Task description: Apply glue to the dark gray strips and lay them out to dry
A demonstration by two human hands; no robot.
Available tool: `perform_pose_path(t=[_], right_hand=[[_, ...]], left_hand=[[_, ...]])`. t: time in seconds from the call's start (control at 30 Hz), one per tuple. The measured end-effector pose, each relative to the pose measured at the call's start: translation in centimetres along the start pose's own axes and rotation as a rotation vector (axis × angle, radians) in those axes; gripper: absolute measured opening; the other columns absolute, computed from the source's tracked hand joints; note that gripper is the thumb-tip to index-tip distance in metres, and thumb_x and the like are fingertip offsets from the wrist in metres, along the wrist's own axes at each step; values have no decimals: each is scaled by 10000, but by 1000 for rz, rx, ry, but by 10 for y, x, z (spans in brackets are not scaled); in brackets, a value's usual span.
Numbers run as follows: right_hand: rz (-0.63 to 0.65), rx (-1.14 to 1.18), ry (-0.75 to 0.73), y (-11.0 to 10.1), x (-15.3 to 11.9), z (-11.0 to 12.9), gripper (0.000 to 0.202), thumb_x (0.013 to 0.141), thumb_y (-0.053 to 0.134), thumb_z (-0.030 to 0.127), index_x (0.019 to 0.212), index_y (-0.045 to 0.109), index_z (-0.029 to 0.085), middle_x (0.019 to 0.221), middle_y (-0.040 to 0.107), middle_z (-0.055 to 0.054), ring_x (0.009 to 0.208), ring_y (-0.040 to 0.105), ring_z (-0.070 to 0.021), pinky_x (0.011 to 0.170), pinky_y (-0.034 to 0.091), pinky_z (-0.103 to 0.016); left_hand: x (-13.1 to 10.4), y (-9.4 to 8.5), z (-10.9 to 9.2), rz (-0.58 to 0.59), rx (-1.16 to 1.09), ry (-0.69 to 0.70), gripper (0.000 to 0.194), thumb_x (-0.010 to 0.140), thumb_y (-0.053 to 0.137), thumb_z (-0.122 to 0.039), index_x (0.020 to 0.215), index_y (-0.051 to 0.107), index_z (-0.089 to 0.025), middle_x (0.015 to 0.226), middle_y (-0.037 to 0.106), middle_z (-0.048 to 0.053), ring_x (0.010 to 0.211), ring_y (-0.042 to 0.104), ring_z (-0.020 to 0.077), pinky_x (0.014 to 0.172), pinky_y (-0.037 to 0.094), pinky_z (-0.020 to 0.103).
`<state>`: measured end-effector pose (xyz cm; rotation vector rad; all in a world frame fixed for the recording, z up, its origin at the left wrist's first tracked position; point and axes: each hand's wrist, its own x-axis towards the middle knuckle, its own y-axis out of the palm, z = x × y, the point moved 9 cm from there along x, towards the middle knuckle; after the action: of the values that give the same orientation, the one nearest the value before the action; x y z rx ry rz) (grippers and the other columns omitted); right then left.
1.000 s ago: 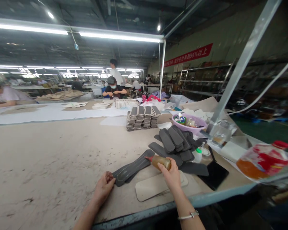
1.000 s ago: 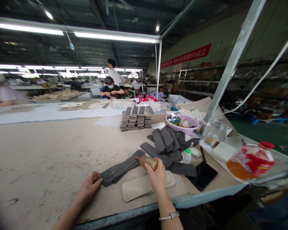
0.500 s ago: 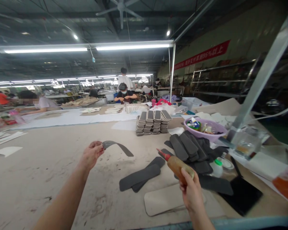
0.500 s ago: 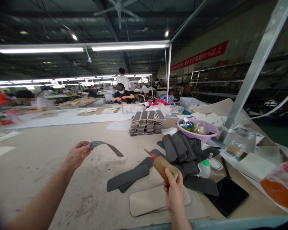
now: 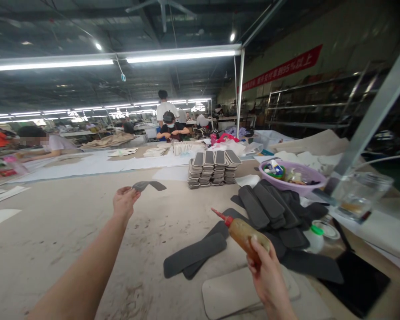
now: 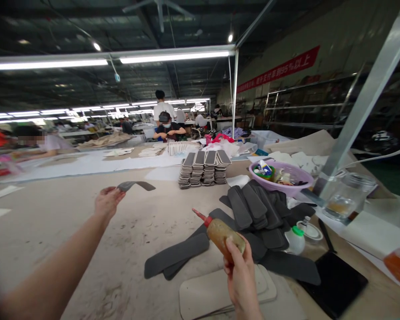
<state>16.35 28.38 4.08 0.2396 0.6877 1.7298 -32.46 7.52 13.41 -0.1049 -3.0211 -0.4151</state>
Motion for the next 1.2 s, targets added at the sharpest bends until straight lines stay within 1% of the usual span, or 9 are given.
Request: perform_pose_path(t=[0.1,0.2,0.3,0.4,0.57,0.73,0.83,1.03,1.2], right_hand=[[-5,18,3,1,1,0,468,629,796,399,995,548,245,794,521,39,457,384,-31,344,246,-121],[-12,40,11,0,1,-2,457,628,799,384,983,546,248,791,513,45,455,376,-28,345,249,-121],[-20,43,20,0,1,-4,454,626,802,374,982,550,248,771,506,48,450,364,-24,346,251,-118],[-14,38,18,2,2,-6,441,637,796,370,985,556,247,749,492,51,454,365,-27,346,252,-118],[5,24,41,8,3,-8,431,668,774,382,1013,551,252,799,513,37,467,376,-30,350,244,-123],[21,31,29,12,3,-5,421,683,763,364,1020,537,250,823,530,30,469,381,-31,354,242,-128],[30,30,33,12,2,-5,420,689,755,359,1024,523,255,824,538,33,462,393,-35,351,237,-132],[46,-9,23,14,-6,-4,455,674,753,388,1034,507,260,792,541,49,443,385,-34,351,231,-139],[72,-70,0,18,-15,-5,483,655,755,421,1036,506,259,761,539,54,430,379,-35,344,212,-140]], left_hand=[[-21,-19,70,-17,62,-184,281,621,663,-48,804,479,-156,602,570,-20,507,599,108,559,552,250],[-44,-28,122,-30,132,-322,238,619,637,-12,746,492,-150,570,558,-2,496,600,131,538,559,266],[-55,-19,149,-31,188,-382,205,627,585,14,695,492,-154,572,557,5,543,619,147,579,571,279],[-54,5,160,6,260,-387,192,623,581,11,657,485,-153,591,564,9,574,628,151,598,569,287],[-46,47,166,136,469,-376,148,649,628,-116,597,493,-149,540,563,40,551,623,190,530,524,305],[-51,56,148,296,685,-281,197,639,673,-320,645,566,-154,510,561,27,585,619,209,551,486,296],[-77,42,137,431,730,-248,303,618,680,-426,762,631,-164,646,638,30,666,627,190,622,487,279],[-165,-14,123,852,934,-94,491,509,757,-466,911,695,-190,969,656,79,906,608,255,798,471,320],[-205,-26,105,908,1193,164,410,580,716,-365,958,668,-215,1020,577,80,992,544,263,890,398,340]])
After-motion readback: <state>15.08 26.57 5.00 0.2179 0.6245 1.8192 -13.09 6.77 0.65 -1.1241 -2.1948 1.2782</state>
